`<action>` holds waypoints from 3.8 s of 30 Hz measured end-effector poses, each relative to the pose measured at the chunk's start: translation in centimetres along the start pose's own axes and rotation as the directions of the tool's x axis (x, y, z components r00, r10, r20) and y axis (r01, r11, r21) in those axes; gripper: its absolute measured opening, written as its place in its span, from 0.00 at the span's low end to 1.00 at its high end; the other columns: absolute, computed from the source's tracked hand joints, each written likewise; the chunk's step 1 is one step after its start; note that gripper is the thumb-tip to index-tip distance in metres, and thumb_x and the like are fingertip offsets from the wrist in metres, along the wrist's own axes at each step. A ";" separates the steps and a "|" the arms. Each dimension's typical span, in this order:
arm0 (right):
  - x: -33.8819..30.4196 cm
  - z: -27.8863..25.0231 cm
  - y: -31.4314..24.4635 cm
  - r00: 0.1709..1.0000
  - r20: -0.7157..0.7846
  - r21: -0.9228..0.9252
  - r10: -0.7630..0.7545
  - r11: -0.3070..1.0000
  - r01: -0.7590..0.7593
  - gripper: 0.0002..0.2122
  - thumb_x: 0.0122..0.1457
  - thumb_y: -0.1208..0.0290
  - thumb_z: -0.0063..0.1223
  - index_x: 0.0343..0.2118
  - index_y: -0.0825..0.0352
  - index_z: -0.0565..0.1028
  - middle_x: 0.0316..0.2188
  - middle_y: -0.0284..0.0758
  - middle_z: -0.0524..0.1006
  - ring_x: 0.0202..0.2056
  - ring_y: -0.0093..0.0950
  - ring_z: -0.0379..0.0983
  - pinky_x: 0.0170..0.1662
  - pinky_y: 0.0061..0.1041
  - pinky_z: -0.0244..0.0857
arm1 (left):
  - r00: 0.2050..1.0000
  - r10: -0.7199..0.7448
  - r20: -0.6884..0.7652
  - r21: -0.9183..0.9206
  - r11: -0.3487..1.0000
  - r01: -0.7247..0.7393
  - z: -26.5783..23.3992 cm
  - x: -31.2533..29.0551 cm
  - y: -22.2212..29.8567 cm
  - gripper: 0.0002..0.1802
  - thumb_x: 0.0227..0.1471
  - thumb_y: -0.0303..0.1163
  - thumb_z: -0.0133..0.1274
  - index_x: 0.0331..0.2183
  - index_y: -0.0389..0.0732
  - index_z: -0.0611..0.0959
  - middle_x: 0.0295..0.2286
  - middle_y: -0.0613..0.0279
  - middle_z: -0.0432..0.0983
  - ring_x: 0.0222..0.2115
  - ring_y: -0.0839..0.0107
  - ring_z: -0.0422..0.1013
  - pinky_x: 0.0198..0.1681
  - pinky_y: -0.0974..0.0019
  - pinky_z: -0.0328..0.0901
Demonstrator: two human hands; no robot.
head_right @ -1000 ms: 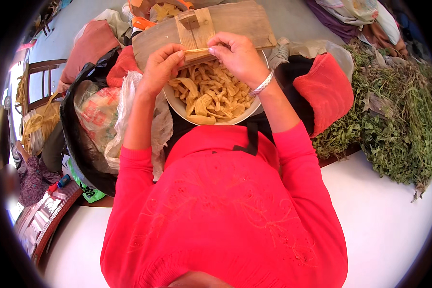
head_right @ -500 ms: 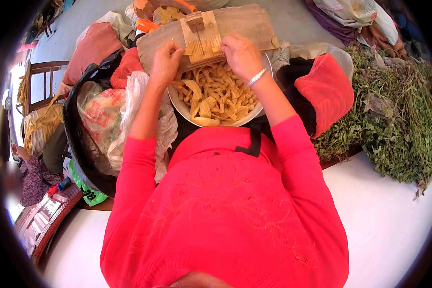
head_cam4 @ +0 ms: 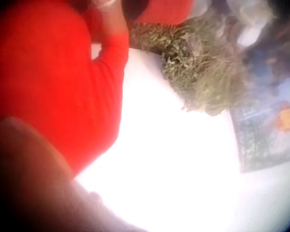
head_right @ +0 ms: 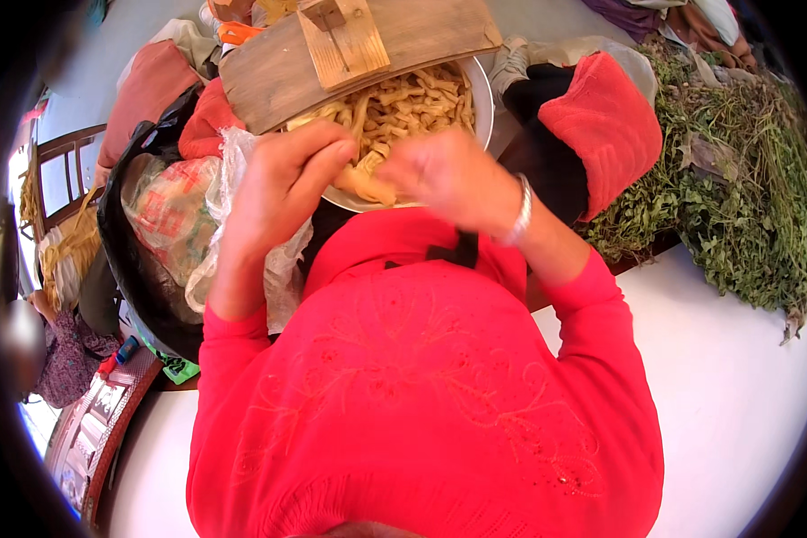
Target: The person processes bamboo shoots by using a small wooden hand plane to shave thin strips from individual pieces into a bowl.
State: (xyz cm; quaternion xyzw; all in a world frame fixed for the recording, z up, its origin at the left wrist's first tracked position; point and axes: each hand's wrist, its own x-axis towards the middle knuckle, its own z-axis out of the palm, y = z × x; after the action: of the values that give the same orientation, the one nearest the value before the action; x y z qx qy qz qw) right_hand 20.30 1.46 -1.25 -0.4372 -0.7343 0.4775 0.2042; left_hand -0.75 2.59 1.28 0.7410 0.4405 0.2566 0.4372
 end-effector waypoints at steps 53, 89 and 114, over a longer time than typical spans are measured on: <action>4.5 -1.3 4.5 0.996 -0.083 -0.066 0.030 0.997 -0.036 0.11 0.58 0.64 0.52 0.31 0.70 0.74 0.24 0.33 0.74 0.27 0.21 0.69 0.33 0.21 0.64 | 0.955 0.006 -0.297 0.173 0.984 0.047 5.0 -0.8 -7.4 0.08 0.52 0.33 0.51 0.29 0.37 0.77 0.23 0.50 0.72 0.24 0.56 0.70 0.26 0.63 0.63; 8.9 0.1 6.1 0.724 -0.396 -0.632 -0.564 0.740 0.231 0.07 0.53 0.67 0.53 0.27 0.65 0.75 0.23 0.41 0.75 0.27 0.39 0.72 0.32 0.34 0.66 | 0.872 -0.420 -0.250 -0.234 0.900 0.367 1.7 4.0 -12.8 0.09 0.52 0.30 0.49 0.31 0.34 0.77 0.23 0.57 0.76 0.23 0.71 0.71 0.29 0.68 0.65; 5.9 2.0 3.3 0.773 -0.595 -0.212 -0.222 0.970 0.115 0.07 0.55 0.68 0.53 0.36 0.59 0.79 0.21 0.36 0.77 0.21 0.31 0.74 0.23 0.25 0.65 | 0.962 -0.270 -0.044 -0.883 0.461 0.089 6.7 2.6 -3.7 0.17 0.56 0.29 0.49 0.47 0.32 0.71 0.25 0.73 0.67 0.23 0.85 0.61 0.25 0.80 0.56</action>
State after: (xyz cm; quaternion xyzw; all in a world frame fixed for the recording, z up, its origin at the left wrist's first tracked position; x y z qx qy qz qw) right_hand 17.24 5.87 -5.79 -0.5160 -0.7007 0.2274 0.4371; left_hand 4.03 2.92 -5.25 0.3380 0.3612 0.4617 0.7363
